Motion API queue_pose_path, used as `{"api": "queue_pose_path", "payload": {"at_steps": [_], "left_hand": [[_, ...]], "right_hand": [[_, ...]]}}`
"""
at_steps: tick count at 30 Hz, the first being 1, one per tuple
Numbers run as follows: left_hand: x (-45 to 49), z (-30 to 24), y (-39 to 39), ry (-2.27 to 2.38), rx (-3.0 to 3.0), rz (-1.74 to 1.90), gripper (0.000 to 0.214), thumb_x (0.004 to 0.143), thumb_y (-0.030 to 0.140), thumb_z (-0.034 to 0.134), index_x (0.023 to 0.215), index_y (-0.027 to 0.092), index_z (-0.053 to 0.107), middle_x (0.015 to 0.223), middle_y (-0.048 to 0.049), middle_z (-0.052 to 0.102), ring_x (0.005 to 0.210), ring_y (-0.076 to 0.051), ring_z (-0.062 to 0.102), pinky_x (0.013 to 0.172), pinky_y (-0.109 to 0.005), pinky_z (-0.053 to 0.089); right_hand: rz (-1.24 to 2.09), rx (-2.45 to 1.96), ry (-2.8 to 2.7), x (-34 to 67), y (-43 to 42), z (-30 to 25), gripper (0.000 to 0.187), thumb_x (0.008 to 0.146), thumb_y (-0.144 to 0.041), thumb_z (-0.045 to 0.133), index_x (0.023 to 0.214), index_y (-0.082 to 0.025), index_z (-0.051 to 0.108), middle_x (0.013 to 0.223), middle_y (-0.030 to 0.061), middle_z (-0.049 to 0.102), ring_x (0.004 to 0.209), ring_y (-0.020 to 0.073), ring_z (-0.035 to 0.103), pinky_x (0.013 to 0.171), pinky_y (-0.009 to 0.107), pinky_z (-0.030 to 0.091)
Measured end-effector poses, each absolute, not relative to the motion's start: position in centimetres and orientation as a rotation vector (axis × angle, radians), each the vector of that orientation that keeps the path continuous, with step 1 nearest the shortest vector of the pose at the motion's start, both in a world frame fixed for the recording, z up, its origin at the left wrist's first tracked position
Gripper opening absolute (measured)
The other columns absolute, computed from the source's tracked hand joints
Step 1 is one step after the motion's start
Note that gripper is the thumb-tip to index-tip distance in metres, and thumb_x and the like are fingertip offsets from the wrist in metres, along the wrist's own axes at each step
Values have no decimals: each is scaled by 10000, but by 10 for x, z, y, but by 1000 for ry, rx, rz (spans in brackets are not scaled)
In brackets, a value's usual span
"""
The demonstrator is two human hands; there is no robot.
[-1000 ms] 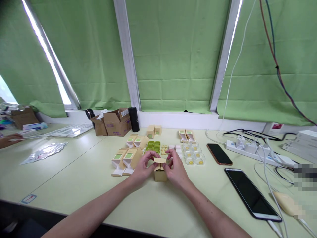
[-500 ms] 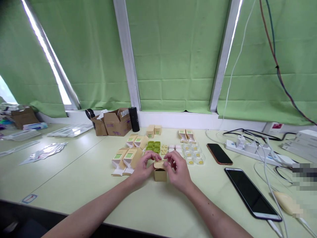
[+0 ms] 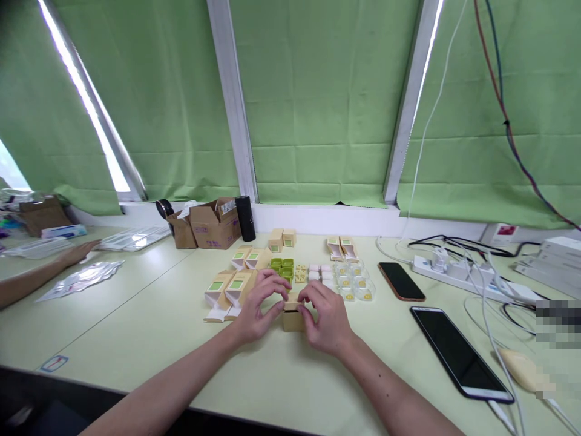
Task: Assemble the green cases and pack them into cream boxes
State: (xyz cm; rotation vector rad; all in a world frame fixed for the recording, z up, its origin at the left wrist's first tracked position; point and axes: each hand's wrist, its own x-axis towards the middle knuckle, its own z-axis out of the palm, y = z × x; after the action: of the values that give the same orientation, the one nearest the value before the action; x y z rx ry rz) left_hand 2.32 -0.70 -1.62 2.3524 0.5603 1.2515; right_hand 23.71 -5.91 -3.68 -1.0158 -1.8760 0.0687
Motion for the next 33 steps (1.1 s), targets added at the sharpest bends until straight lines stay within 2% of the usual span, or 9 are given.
{"api": "queue_pose_path", "payload": {"at_steps": [12,21,33], "left_hand": [[22,-17,-7,509,2470,1225,70,907,192,647,914,248,689,1040,-105,725,1118,-331,498,1027,-528,415],[21,-18,-7,521,2577,1262,83,871,170,646,833,241,667,908,-94,683,967,-297,499,979,-528,404],[22,-21,-8,442,2559,1324,127,897,183,626,778,213,658,902,-84,683,1007,-283,475,955,-518,431]], "right_hand": [[1,-991,-1931,238,-59,-38,121,888,-134,568,884,-254,580,837,44,626,729,212,566,621,325,377],[-70,-931,-1963,239,-58,-40,125,871,-115,566,862,-239,584,796,37,611,715,198,554,624,314,377],[-80,-841,-1983,240,-56,-40,153,851,-100,567,762,-221,536,713,4,546,670,171,501,601,292,315]]}}
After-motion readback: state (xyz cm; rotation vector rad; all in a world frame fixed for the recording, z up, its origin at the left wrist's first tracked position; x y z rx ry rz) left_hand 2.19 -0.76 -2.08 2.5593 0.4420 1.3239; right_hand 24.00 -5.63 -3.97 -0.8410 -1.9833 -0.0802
